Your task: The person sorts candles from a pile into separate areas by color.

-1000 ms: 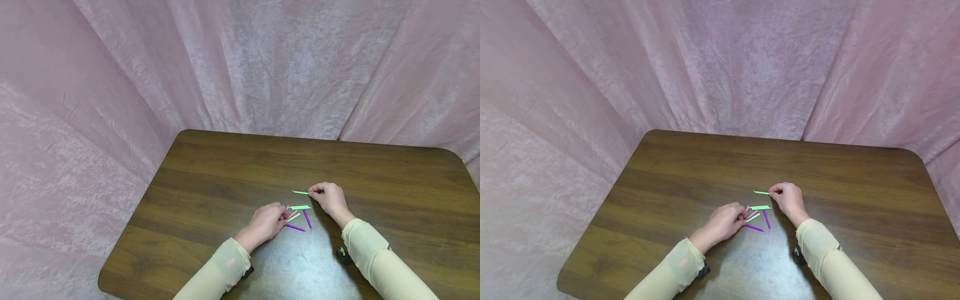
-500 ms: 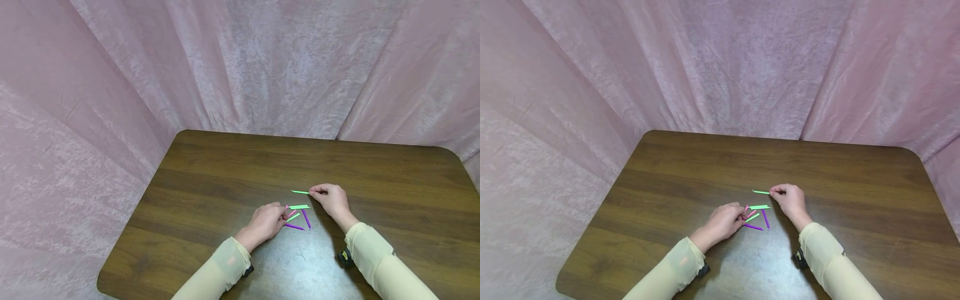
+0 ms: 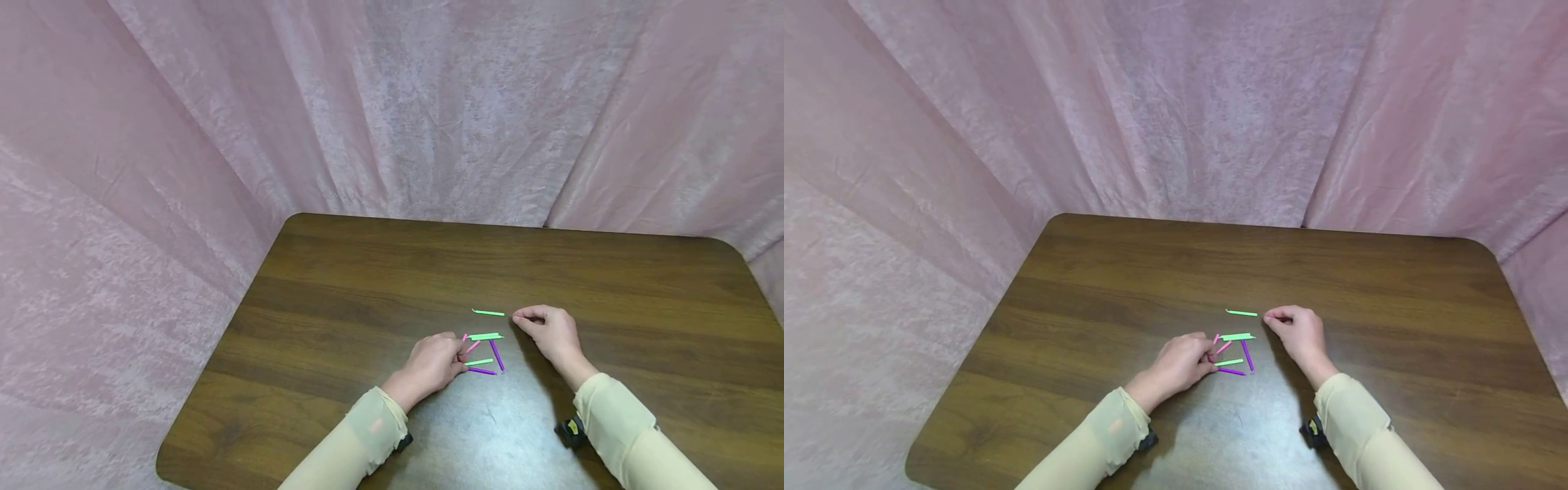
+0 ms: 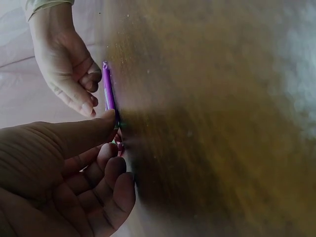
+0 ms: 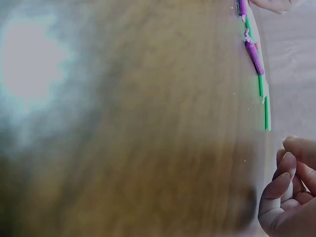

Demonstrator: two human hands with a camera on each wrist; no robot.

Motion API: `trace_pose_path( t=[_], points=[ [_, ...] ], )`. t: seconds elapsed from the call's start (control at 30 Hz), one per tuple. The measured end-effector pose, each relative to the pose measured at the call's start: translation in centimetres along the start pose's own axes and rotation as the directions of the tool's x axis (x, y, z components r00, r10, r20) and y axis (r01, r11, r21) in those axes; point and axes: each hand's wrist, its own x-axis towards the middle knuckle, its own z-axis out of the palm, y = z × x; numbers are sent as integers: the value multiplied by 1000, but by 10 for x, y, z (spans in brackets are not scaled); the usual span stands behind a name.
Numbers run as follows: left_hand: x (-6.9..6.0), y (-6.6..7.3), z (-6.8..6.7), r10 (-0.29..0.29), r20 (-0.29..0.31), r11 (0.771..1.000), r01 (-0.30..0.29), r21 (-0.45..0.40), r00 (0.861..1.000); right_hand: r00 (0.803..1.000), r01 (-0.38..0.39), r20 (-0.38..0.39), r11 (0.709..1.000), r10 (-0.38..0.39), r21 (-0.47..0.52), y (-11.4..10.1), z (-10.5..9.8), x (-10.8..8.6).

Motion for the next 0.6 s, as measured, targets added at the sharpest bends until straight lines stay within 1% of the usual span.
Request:
trace_pose_path(
  t=[0.27, 0.6],
  points=[
    [1, -1, 1, -21, 22, 999, 22, -26, 1000, 1000, -16, -2, 1000, 16, 15, 2, -3, -6],
    [-1, -3, -1, -29, -6, 995, 29, -91, 1000, 999, -38, 36, 996, 36, 76, 0, -4, -17]
  ],
)
